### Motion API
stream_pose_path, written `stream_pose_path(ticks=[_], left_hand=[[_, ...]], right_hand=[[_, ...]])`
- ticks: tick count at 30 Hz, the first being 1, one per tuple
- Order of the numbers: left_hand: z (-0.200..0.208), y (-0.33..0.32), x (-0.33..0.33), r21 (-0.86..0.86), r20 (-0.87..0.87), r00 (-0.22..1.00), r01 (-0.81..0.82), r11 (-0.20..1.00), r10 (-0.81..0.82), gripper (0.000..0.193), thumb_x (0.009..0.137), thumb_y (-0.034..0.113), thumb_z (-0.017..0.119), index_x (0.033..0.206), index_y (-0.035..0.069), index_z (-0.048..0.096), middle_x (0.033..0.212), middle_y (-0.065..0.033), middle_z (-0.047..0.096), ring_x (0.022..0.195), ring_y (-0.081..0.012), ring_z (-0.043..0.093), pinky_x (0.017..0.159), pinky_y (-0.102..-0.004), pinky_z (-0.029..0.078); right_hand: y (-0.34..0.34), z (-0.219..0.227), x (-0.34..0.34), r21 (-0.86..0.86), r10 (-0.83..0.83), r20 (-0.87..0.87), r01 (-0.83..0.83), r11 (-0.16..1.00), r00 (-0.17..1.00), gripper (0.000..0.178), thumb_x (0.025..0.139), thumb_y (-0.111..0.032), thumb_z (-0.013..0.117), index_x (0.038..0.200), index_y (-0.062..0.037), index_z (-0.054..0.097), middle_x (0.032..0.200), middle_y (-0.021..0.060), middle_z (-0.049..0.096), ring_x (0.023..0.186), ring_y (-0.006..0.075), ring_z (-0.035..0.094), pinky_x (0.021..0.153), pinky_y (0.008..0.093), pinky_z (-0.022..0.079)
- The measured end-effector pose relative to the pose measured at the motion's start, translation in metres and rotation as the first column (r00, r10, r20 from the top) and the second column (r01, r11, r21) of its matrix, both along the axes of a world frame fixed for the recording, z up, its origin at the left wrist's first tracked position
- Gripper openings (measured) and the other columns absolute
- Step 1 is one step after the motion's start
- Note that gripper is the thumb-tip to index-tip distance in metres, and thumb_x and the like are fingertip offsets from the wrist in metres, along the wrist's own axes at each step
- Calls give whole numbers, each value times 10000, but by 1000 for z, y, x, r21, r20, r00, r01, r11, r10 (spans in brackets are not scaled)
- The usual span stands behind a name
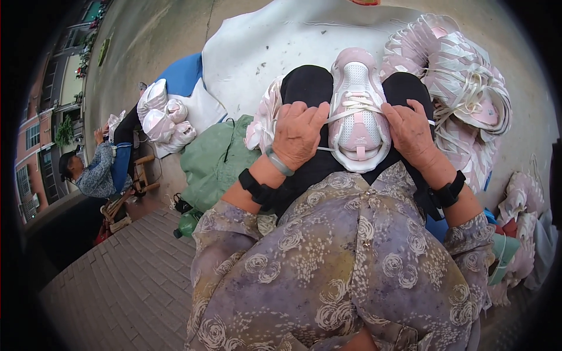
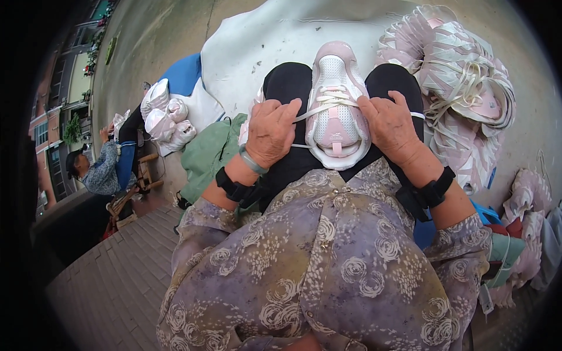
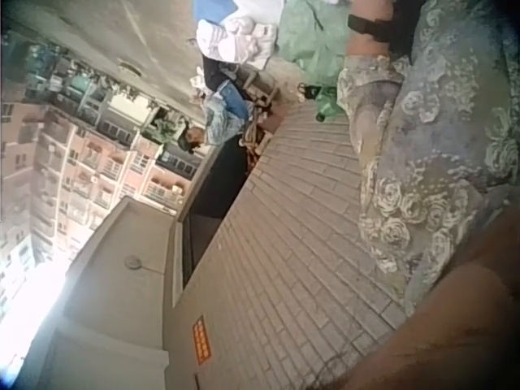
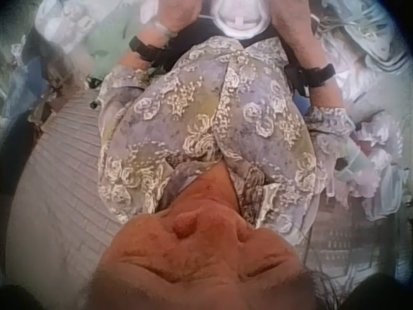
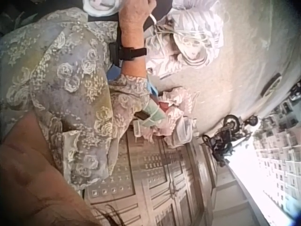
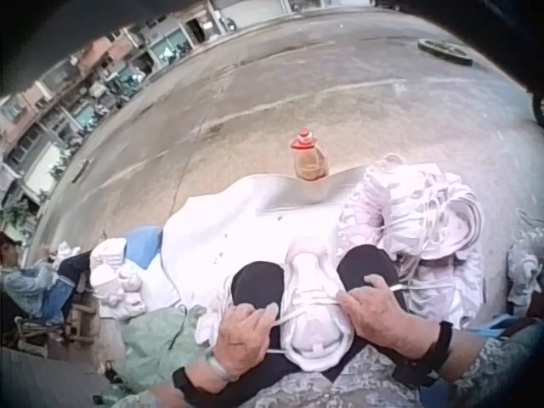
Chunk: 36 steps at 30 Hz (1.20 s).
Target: The recorder is threading and lacing white and pink athletic shoes while sitting on the floor.
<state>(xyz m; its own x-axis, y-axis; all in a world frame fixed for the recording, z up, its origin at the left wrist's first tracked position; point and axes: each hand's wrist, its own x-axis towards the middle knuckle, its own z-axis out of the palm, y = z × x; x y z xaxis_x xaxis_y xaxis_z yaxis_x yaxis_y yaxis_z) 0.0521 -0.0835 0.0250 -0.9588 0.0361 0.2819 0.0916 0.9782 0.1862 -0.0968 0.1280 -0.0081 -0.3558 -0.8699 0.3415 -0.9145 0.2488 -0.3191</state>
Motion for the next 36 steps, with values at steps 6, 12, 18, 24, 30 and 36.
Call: stream_pose_path(ticks=[6, 12, 18, 24, 30, 36], left_hand=[[-10, -1, -4, -32, -11, 995, 97, 995, -98, 311, 675, -4, 532, 983, 35, 530, 654, -47, 486, 639, -217, 482, 593, -347, 364], [-1, -32, 37, -94, 42, 999, -15, 995, 19, 159, 678, 44, 528, 836, 54, 546, 583, -44, 447, 592, -216, 474, 552, -341, 360], [-4, -124, 130, -148, 191, 931, -286, 947, 311, 126, 739, 44, 530, 841, 104, 573, 621, -78, 518, 628, -279, 510, 580, -392, 375], [19, -218, 192, -93, 386, 708, -608, 788, 592, 124, 785, 129, 518, 878, 85, 588, 640, -93, 570, 634, -266, 572, 585, -349, 432], [10, -207, 158, 306, 675, 449, -892, 332, 586, 252, 847, 271, 502, 783, 43, 588, 538, -48, 554, 499, -146, 560, 472, -264, 435], [4, -62, 46, 538, 810, 522, -843, -14, -268, 354, 903, 314, 474, 695, 32, 525, 456, -17, 465, 375, -128, 473, 382, -243, 405]], right_hand=[[30, 8, -5, 48, -38, -12, 38, 998, 999, 118, 776, -86, 563, 881, -84, 509, 641, 57, 448, 566, 238, 472, 518, 331, 368], [105, 7, -42, 65, -198, -60, 202, 977, 978, 202, 775, -42, 553, 976, -64, 541, 761, 84, 550, 610, 265, 500, 547, 354, 399], [274, -40, -124, 190, -442, -172, 470, 862, 880, 203, 846, -54, 515, 1043, -43, 563, 955, 131, 612, 831, 298, 590, 709, 344, 468], [362, -22, -161, 155, -503, -322, 569, 808, 802, 207, 884, -119, 509, 1073, -53, 561, 900, 118, 624, 813, 234, 614, 703, 301, 483], [264, -37, -122, 404, -731, 669, 757, 514, 139, 247, 890, -307, 499, 875, -80, 593, 540, -29, 451, 417, 36, 370, 381, 183, 292], [65, 19, -8, 348, -250, 917, 319, 881, -309, 167, 861, -216, 532, 871, -54, 570, 652, 8, 556, 485, 59, 467, 475, 182, 409]])
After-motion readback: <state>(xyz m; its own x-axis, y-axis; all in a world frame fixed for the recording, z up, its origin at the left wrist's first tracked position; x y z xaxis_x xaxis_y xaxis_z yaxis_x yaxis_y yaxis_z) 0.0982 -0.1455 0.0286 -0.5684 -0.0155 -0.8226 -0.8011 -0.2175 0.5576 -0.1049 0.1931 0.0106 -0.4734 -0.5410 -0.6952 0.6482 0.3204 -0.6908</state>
